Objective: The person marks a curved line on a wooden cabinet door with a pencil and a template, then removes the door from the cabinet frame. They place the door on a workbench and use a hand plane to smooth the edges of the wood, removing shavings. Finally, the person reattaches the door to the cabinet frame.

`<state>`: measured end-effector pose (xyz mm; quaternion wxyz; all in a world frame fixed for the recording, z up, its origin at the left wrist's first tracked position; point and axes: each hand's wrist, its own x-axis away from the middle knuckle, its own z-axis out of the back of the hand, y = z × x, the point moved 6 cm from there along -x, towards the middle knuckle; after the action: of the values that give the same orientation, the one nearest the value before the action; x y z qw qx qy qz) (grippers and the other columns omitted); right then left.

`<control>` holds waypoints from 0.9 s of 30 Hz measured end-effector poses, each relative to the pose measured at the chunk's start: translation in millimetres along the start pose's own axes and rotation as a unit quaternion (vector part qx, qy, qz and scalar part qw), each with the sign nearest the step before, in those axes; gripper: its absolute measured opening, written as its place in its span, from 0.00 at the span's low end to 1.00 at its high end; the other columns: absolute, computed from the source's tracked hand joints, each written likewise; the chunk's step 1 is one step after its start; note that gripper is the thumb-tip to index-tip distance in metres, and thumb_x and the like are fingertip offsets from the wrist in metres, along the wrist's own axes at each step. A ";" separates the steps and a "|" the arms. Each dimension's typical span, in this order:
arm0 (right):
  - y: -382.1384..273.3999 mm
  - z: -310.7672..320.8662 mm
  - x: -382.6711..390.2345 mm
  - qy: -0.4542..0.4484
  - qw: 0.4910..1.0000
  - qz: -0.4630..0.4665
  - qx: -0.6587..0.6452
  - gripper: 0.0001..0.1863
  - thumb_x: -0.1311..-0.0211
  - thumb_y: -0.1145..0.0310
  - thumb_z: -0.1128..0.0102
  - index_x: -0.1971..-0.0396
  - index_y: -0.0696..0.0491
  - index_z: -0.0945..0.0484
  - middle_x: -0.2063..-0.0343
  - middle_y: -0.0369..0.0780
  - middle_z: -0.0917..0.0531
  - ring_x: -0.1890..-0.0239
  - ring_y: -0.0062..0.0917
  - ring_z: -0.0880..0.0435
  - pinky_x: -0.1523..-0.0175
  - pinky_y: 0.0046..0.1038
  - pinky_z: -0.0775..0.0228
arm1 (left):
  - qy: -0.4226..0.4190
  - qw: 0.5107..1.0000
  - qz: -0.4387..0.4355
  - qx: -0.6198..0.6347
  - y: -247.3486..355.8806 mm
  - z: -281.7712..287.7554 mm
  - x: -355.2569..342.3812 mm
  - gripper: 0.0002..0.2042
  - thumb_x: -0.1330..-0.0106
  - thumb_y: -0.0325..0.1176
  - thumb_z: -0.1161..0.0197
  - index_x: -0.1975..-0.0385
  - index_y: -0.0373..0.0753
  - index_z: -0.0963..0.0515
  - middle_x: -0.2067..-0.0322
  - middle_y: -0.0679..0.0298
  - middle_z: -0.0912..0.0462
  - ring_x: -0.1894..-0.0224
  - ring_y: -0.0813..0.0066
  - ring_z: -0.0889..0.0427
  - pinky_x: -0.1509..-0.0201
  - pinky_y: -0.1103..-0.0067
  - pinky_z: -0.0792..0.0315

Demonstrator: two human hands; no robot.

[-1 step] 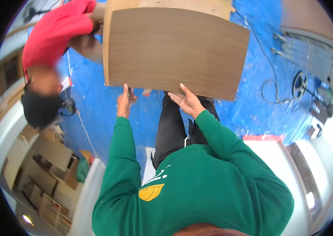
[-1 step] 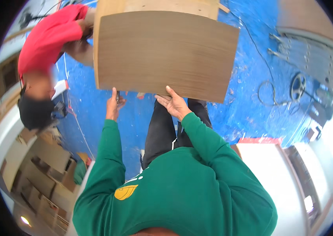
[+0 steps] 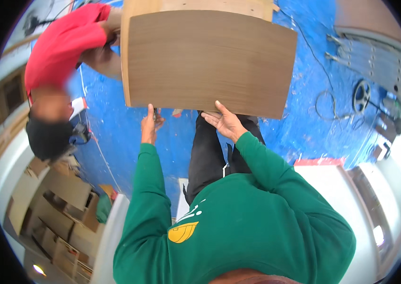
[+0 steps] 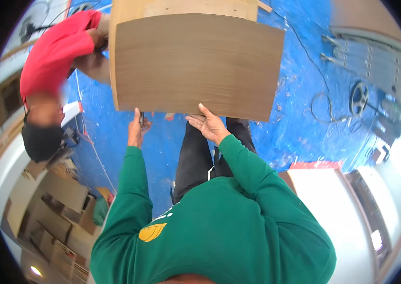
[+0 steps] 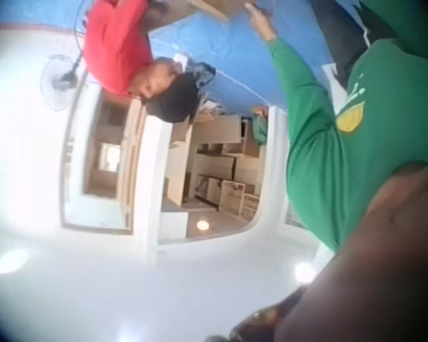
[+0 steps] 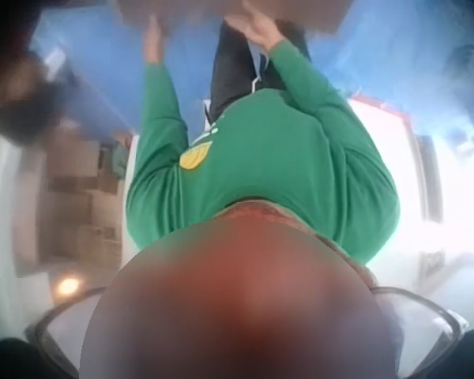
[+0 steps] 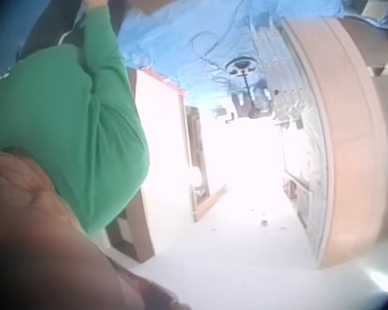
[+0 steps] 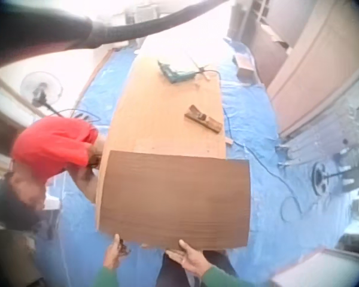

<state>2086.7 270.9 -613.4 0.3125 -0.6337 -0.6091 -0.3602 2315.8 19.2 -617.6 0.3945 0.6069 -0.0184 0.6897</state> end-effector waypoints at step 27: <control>-212.3 143.5 82.4 0.344 0.748 0.364 0.435 0.31 0.26 0.47 0.34 0.45 0.63 0.19 0.54 0.52 0.11 0.50 0.37 0.12 0.43 0.37 0.23 | 0.077 0.727 -0.526 -0.434 216.6 -339.0 45.3 0.44 0.25 0.56 0.38 0.19 0.34 0.46 0.19 0.37 0.50 0.17 0.36 0.55 0.15 0.51 0.59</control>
<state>1885.7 449.1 -631.7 0.8503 -0.4359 -0.2742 -0.1088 1916.5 64.8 -569.9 0.9144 0.2266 0.0370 0.3333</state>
